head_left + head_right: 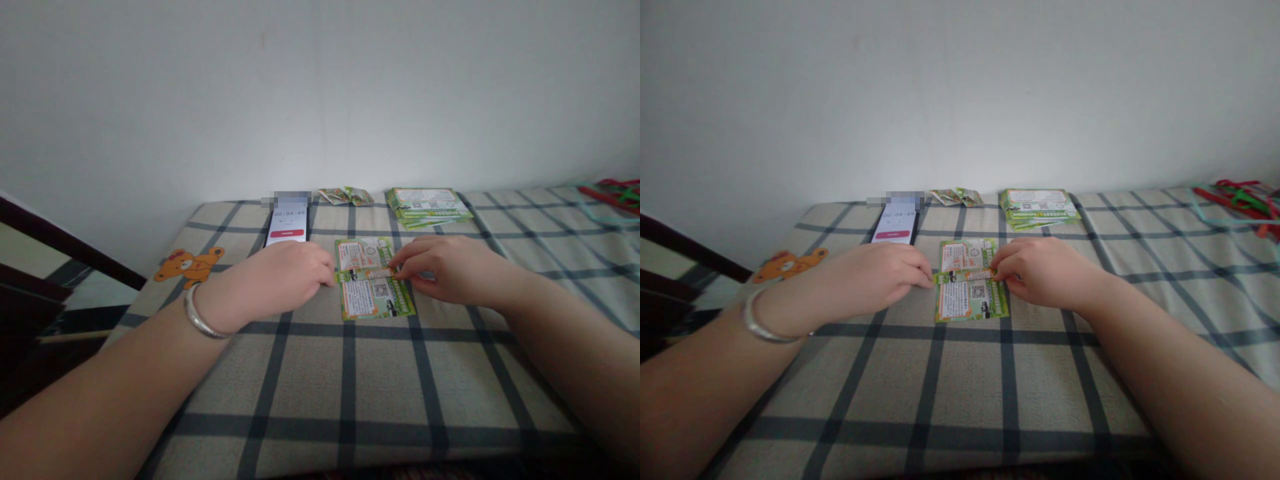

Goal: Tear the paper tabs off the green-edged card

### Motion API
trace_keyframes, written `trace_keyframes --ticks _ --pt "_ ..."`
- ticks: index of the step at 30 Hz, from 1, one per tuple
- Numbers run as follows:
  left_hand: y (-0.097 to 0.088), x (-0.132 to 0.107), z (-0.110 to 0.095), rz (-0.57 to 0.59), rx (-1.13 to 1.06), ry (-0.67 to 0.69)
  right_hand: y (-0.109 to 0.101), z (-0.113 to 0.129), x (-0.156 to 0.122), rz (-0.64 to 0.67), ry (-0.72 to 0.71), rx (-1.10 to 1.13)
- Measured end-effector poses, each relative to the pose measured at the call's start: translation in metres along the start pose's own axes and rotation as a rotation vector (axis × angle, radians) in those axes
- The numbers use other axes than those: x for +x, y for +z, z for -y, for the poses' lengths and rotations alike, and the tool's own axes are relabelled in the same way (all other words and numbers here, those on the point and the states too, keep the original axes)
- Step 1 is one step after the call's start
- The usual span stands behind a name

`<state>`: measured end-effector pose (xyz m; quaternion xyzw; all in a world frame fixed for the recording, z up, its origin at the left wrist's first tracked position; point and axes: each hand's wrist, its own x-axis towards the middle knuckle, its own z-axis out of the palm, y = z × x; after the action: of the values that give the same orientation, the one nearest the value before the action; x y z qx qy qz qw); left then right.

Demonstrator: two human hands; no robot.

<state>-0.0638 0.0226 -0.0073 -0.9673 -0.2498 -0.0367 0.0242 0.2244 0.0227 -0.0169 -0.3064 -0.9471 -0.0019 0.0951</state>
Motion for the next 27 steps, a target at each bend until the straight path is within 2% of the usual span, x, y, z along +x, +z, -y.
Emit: trace_keyframes --ticks 7,12,17,27 --pt "0.004 0.006 -0.009 -0.044 0.044 -0.058 0.004 0.0 0.005 0.027 0.095 0.03" --pt "0.013 0.008 -0.019 -0.088 0.1 -0.165 0.009 0.01 0.013 -0.014 0.17 -0.065" --pt "0.022 0.007 -0.023 -0.145 0.136 -0.228 0.019 0.019 0.021 -0.065 0.182 -0.109" --pt "0.035 0.007 -0.019 -0.224 0.045 -0.281 0.024 0.018 0.024 -0.135 0.155 0.032"
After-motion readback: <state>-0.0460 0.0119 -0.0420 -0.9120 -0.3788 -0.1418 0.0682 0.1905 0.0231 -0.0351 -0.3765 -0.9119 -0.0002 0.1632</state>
